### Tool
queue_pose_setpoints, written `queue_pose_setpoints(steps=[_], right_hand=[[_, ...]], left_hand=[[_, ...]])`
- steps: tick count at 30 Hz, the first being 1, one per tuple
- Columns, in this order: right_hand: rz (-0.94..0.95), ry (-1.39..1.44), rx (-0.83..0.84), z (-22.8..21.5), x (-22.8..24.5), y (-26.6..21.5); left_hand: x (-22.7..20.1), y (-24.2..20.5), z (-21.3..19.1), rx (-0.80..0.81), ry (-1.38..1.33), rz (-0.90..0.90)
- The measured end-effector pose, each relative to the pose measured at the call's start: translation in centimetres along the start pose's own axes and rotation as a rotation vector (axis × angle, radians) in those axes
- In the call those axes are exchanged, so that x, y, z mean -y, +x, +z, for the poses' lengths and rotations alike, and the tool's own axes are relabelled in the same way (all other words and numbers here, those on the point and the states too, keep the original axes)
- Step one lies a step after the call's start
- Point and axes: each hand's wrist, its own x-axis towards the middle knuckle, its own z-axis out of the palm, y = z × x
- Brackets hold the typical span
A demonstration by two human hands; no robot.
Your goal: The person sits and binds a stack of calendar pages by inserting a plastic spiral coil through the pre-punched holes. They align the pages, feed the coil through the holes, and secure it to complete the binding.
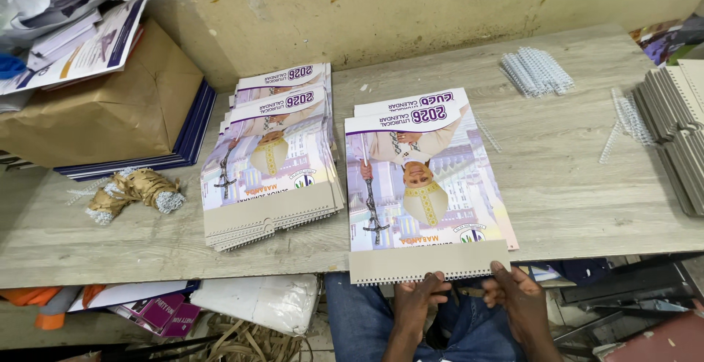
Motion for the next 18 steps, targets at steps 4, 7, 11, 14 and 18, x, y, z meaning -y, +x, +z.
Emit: queue_pose_setpoints(steps=[4,7,11,14,18], right_hand=[[-0.022,-0.295,0.024,1.7,2.4,-2.1],[0.013,-0.213,0.192,1.3,0.0,-0.8],[-0.022,-0.106,0.074,1.0,-0.4,-2.3],[-0.210,-0.147,-0.027,2.0,0.2,-6.7],[-0.329,-0.069,-0.026,5.8,0.7,-9.3]], left_hand=[[0.5,0.3,0.6,0.047,-0.084,0.046],[0.3,-0.3,0.4,0.044,-0.046,0.027],[1.7,-1.7,-2.8,-0.046,-0.414,0.096],[6.2,1.6,-5.0,-0.237,-0.392,0.316],[-1.0,-2.8,-6.7,-0.300,-0.160,0.453]])
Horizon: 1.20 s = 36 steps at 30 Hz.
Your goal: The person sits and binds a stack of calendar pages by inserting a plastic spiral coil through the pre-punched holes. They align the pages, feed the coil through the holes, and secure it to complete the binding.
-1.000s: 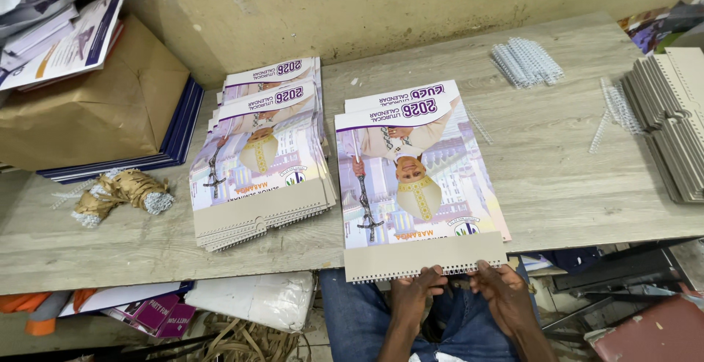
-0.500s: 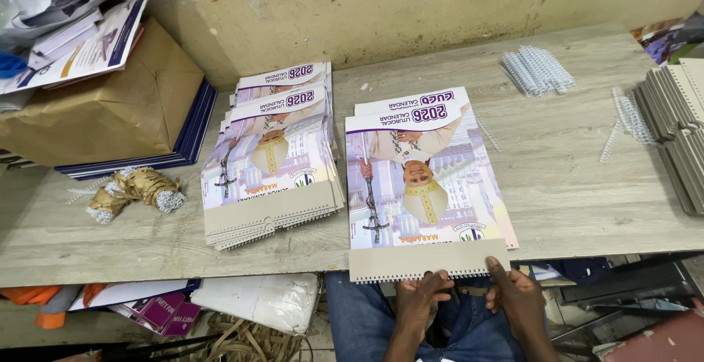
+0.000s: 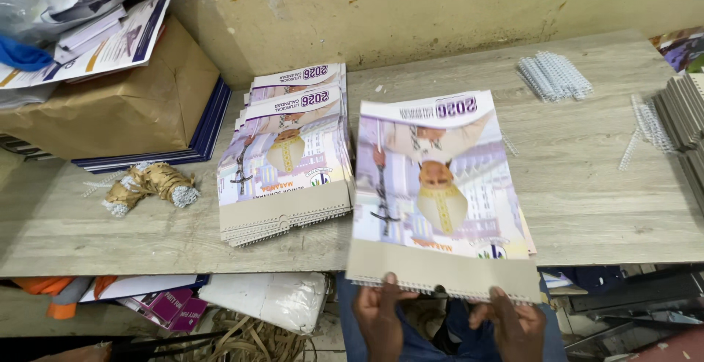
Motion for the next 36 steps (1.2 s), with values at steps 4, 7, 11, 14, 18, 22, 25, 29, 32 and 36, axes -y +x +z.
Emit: queue_pose_setpoints(steps=[4,7,11,14,18,22,25,29,32,36], right_hand=[[-0.087,-0.292,0.447,11.3,4.9,0.0],[0.094,-0.084,0.623,22.5,3.9,1.3],[0.311,0.183,0.734,32.3,-2.1,3.6],[0.273,-0.010,0.694,33.7,-2.8,2.7],[0.338,-0.038,0.722,32.5,-1.5,2.7],[0.421,-0.108,0.895,27.0,2.1,2.5],[0.448,-0.320,1.131,19.2,4.2,1.5],[0.568,-0.369,1.388,8.5,-1.3,1.3],[0.516,-0.496,1.303,4.0,-1.0,1.5],[0.574,-0.373,1.093,-0.3,-0.4,3.4]], left_hand=[[-10.6,3.5,-5.2,-0.140,-0.160,0.098],[-15.4,10.7,-10.1,-0.133,-0.277,0.173],[-16.0,22.0,-14.9,-0.178,-0.354,0.130],[-13.4,27.4,-17.5,-0.154,-0.249,-0.021],[-17.4,22.6,-16.1,-0.150,-0.073,-0.045],[-16.5,18.3,-14.0,-0.336,0.766,0.129],[-11.5,14.4,-7.0,-0.285,0.949,0.569],[-7.0,5.8,5.5,0.496,0.789,1.071],[-0.6,7.1,11.4,0.744,1.002,1.234],[2.0,8.2,13.8,0.751,1.253,1.248]])
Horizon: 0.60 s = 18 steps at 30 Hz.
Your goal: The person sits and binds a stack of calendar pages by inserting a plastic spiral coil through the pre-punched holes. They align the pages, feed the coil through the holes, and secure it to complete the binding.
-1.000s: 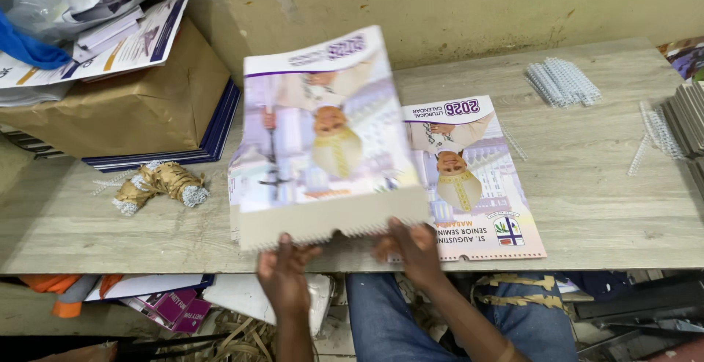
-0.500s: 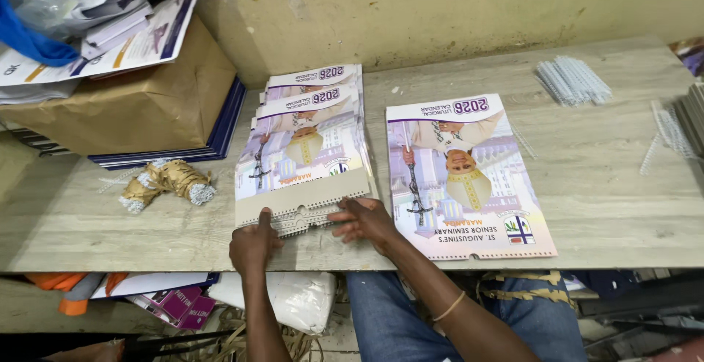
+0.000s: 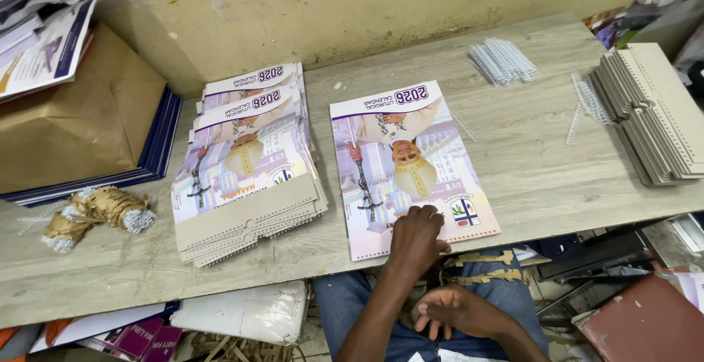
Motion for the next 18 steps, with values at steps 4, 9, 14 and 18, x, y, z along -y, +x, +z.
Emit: queue_pose_setpoints(steps=[4,9,14,18], right_hand=[[-0.046,0.047,-0.099,-2.0,0.0,-1.2],[-0.077,-0.017,-0.181,-3.4,1.5,-1.4],[-0.173,0.298,-0.518,-3.9,7.5,0.1],[-0.179,0.200,-0.697,-3.7,9.4,0.9]], left_hand=[[0.0,0.7,-2.4,0.182,-0.155,-0.129],[-0.1,0.3,-5.0,0.141,-0.309,-0.200],[-2.6,-2.5,-7.3,-0.512,-0.353,-0.334],[-5.8,-9.0,-5.8,-0.590,-0.659,-0.589]])
